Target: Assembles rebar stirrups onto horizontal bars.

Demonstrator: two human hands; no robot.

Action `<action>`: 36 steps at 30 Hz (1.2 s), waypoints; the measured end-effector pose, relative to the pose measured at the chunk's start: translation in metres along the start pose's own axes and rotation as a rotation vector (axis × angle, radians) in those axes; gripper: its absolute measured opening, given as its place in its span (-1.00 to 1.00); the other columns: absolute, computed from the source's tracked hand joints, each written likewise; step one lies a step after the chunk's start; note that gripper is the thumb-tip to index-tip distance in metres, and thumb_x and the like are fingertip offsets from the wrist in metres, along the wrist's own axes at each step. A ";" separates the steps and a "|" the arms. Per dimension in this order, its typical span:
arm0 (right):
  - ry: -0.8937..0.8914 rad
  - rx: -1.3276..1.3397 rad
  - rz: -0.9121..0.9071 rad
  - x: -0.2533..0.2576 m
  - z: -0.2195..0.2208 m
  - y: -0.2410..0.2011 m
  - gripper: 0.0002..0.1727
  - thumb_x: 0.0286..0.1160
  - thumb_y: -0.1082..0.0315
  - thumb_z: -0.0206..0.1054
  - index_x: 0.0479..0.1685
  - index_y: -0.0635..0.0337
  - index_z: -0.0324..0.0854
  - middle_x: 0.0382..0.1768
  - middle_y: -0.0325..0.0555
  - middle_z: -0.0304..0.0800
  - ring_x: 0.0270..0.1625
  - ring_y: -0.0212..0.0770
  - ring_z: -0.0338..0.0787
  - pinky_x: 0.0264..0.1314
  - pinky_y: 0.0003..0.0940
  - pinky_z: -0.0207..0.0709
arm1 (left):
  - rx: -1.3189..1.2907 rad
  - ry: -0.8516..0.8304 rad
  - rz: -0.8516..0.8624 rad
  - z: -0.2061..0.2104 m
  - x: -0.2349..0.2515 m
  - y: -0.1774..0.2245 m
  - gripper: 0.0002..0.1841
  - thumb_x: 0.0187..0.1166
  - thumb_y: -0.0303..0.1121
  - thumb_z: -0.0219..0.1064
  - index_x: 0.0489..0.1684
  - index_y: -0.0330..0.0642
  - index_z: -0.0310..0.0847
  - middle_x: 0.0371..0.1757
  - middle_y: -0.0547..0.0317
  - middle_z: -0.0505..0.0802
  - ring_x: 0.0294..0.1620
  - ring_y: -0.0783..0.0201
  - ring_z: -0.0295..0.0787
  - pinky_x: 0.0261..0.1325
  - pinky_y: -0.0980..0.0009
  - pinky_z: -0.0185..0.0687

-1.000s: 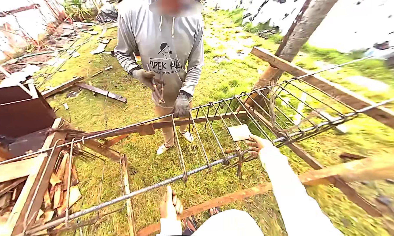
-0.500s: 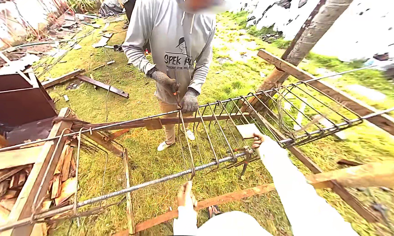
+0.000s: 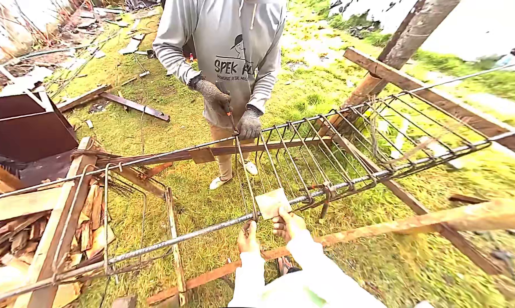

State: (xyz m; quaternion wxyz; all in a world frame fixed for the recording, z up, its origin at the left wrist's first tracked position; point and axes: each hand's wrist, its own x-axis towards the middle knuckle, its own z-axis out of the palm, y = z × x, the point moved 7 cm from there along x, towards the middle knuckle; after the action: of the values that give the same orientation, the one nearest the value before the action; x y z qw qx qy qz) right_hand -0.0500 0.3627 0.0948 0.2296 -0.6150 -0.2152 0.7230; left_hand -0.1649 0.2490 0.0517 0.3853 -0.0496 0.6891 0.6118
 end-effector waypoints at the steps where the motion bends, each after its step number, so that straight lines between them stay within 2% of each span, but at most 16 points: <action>1: 0.002 0.000 0.006 0.001 0.001 0.003 -0.66 0.87 0.17 0.11 0.15 0.35 0.46 -0.49 -0.02 0.74 -0.59 -0.19 0.74 -0.54 -0.26 0.68 | 0.005 -0.008 0.006 0.000 0.001 0.001 -0.68 0.76 -0.26 0.28 0.28 -0.29 0.60 -0.56 0.19 0.54 -0.79 0.43 0.24 -0.72 0.47 0.27; 15: -0.006 0.060 0.011 0.008 0.003 0.010 -0.67 0.86 0.17 0.12 0.07 0.34 0.45 -0.53 0.01 0.75 -0.62 -0.15 0.76 -0.57 -0.26 0.69 | -0.060 -0.048 -0.014 0.003 0.007 0.006 -0.79 0.76 -0.34 0.26 0.13 -0.31 0.57 -0.70 0.29 0.38 -0.83 0.43 0.21 -0.77 0.50 0.28; 19: -0.051 0.052 0.012 0.013 0.000 0.012 -0.67 0.87 0.17 0.11 0.06 0.35 0.46 -0.55 0.02 0.74 -0.63 -0.13 0.76 -0.58 -0.23 0.69 | -0.025 -0.066 -0.004 0.002 0.008 0.006 -0.78 0.75 -0.34 0.27 0.13 -0.31 0.58 -0.69 0.27 0.42 -0.84 0.43 0.22 -0.77 0.49 0.30; 22: -0.074 0.042 0.022 0.015 -0.001 0.013 -0.65 0.87 0.15 0.10 0.05 0.35 0.47 -0.56 0.02 0.74 -0.64 -0.13 0.75 -0.58 -0.22 0.70 | 0.054 -0.063 0.040 0.000 0.010 0.005 -0.75 0.70 -0.35 0.35 0.16 -0.33 0.63 -0.61 0.19 0.56 -0.81 0.43 0.23 -0.74 0.48 0.26; 24: -0.082 0.035 0.029 0.015 -0.001 0.013 -0.65 0.88 0.14 0.09 0.07 0.34 0.47 -0.55 0.02 0.74 -0.62 -0.11 0.75 -0.56 -0.20 0.70 | 0.116 -0.045 0.088 -0.001 0.013 0.005 -0.75 0.64 -0.35 0.42 0.11 -0.33 0.67 -0.58 0.17 0.62 -0.79 0.43 0.25 -0.72 0.47 0.24; 28: -0.067 0.025 0.026 0.013 -0.002 0.012 -0.63 0.88 0.12 0.09 0.06 0.34 0.47 -0.55 0.01 0.74 -0.62 -0.13 0.76 -0.57 -0.22 0.69 | 0.223 -0.002 0.147 0.001 0.013 0.010 -0.77 0.60 -0.35 0.46 0.05 -0.32 0.72 -0.52 0.15 0.69 -0.70 0.41 0.35 -0.61 0.43 0.29; 32: -0.059 0.049 0.014 0.015 -0.003 0.016 -0.65 0.88 0.14 0.10 0.08 0.34 0.46 -0.53 0.03 0.75 -0.62 -0.12 0.77 -0.58 -0.22 0.69 | 0.333 0.041 0.227 -0.001 0.012 0.011 -0.77 0.56 -0.33 0.50 -0.01 -0.32 0.76 -0.43 0.12 0.79 -0.50 0.36 0.59 -0.31 0.35 0.53; 36: -0.124 0.100 -0.030 0.018 -0.006 0.020 -0.68 0.88 0.19 0.10 0.10 0.35 0.46 -0.53 0.05 0.77 -0.59 -0.10 0.80 -0.56 -0.22 0.72 | 0.332 0.047 0.302 -0.002 0.011 0.010 -0.78 0.55 -0.33 0.51 -0.05 -0.31 0.78 -0.40 0.13 0.83 -0.44 0.37 0.67 -0.22 0.36 0.62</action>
State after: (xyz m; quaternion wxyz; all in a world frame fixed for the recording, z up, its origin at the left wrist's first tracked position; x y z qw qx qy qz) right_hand -0.0482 0.3577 0.0681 0.2570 -0.5535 -0.2021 0.7660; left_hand -0.1789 0.2544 0.0528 0.2761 0.1038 0.7886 0.5395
